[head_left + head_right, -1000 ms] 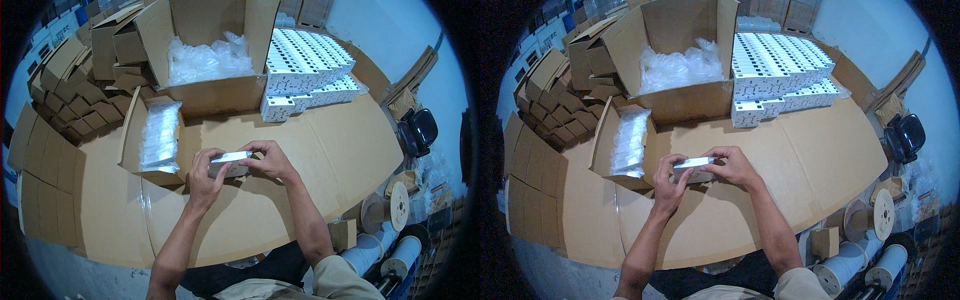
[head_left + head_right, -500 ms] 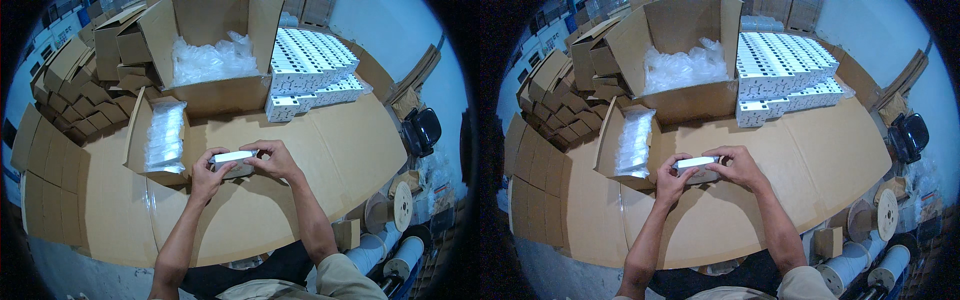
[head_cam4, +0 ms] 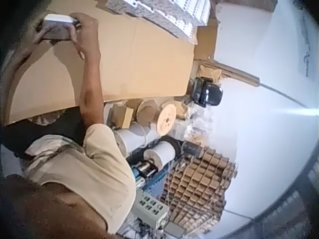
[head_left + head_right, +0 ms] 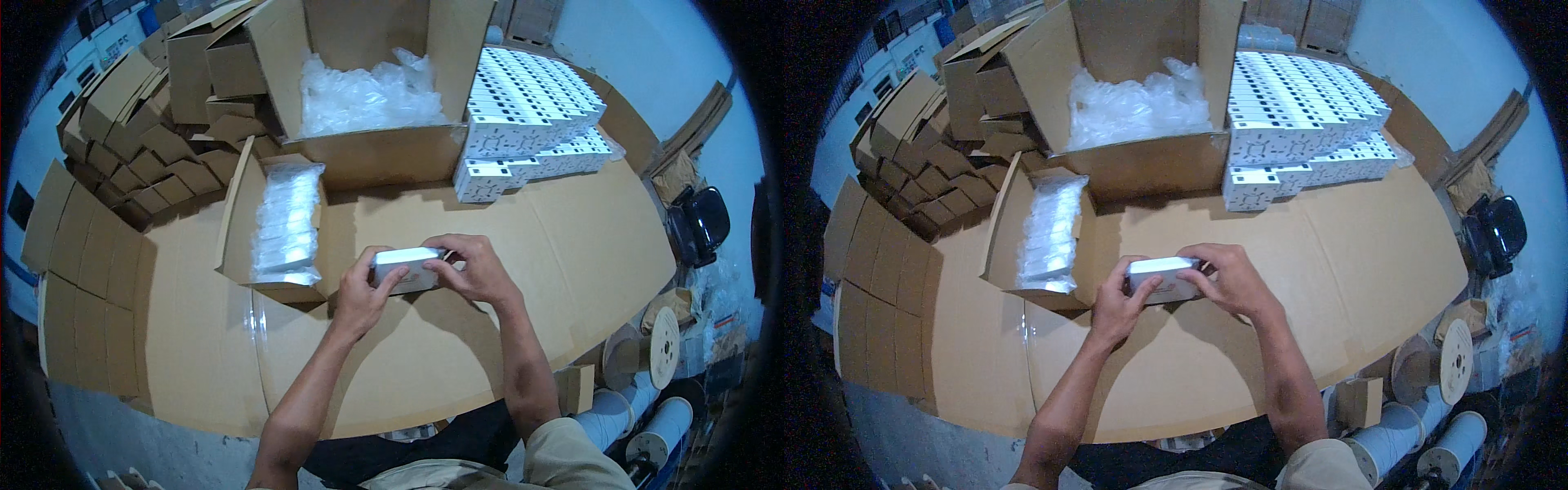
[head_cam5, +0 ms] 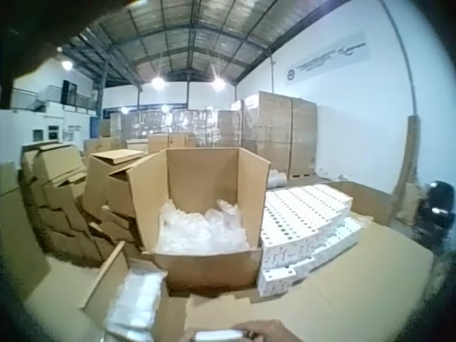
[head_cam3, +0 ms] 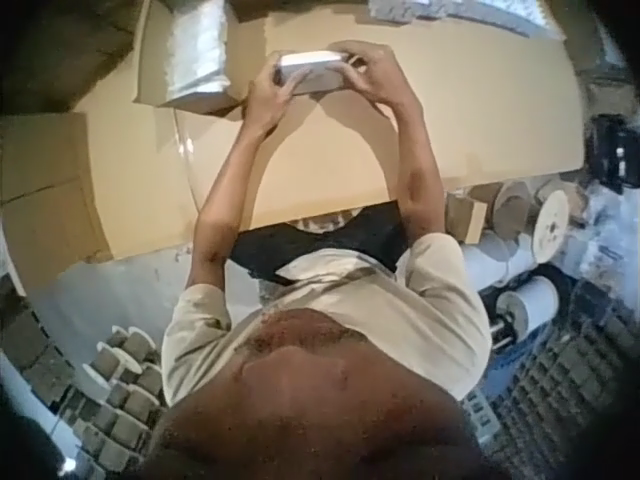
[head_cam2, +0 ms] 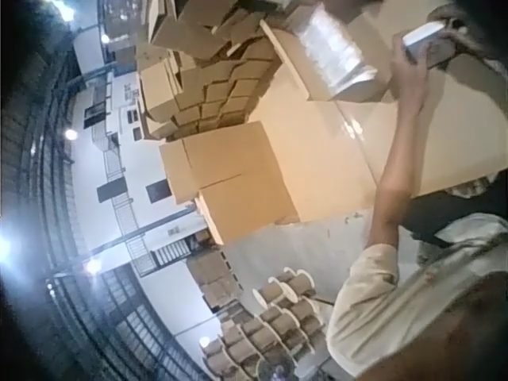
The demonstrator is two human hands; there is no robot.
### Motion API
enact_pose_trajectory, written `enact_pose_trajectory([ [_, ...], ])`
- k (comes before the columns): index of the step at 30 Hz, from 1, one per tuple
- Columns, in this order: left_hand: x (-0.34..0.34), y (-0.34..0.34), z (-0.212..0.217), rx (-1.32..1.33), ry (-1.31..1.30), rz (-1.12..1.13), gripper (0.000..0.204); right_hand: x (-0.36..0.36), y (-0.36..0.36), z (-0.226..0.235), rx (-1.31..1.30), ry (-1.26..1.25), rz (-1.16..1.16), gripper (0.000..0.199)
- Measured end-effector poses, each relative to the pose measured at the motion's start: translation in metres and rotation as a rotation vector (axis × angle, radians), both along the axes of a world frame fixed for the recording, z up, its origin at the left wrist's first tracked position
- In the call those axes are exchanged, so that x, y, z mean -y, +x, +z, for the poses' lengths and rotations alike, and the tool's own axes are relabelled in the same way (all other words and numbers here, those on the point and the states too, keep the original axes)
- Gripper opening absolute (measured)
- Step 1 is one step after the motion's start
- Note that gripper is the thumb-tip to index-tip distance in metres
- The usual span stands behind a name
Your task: Packing small white product boxes into larger cardboard shipping boxes.
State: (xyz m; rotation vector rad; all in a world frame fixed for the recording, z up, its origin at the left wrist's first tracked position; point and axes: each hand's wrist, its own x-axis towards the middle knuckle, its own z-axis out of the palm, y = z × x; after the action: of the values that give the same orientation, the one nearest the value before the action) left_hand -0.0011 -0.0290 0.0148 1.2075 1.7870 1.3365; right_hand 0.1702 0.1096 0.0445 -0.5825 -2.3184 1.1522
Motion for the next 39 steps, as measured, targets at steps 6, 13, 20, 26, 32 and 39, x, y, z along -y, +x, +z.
enact_pose_trajectory([
  [6,0.012,0.006,-0.028,-0.192,0.095,0.085,0.066,-0.012,0.005,-0.011,-0.132,-0.124,-0.123,0.021],
  [13,0.068,0.023,-0.031,-0.675,-0.001,0.020,0.071,-0.005,-0.028,-0.002,-0.446,-0.363,-0.135,0.026],
  [20,0.126,0.039,-0.005,-0.837,-0.303,-0.035,0.070,0.041,-0.096,0.019,-0.666,-0.573,0.142,0.030],
  [26,0.138,0.045,-0.005,-0.787,-0.304,-0.012,0.069,0.059,-0.116,0.011,-0.614,-0.582,0.234,0.031],
  [32,0.136,0.045,-0.004,-0.768,-0.299,-0.007,0.069,0.059,-0.117,0.003,-0.528,-0.609,0.279,0.029],
  [39,0.135,0.043,-0.005,-0.752,-0.291,-0.014,0.068,0.058,-0.118,0.007,-0.495,-0.345,0.183,0.035],
])
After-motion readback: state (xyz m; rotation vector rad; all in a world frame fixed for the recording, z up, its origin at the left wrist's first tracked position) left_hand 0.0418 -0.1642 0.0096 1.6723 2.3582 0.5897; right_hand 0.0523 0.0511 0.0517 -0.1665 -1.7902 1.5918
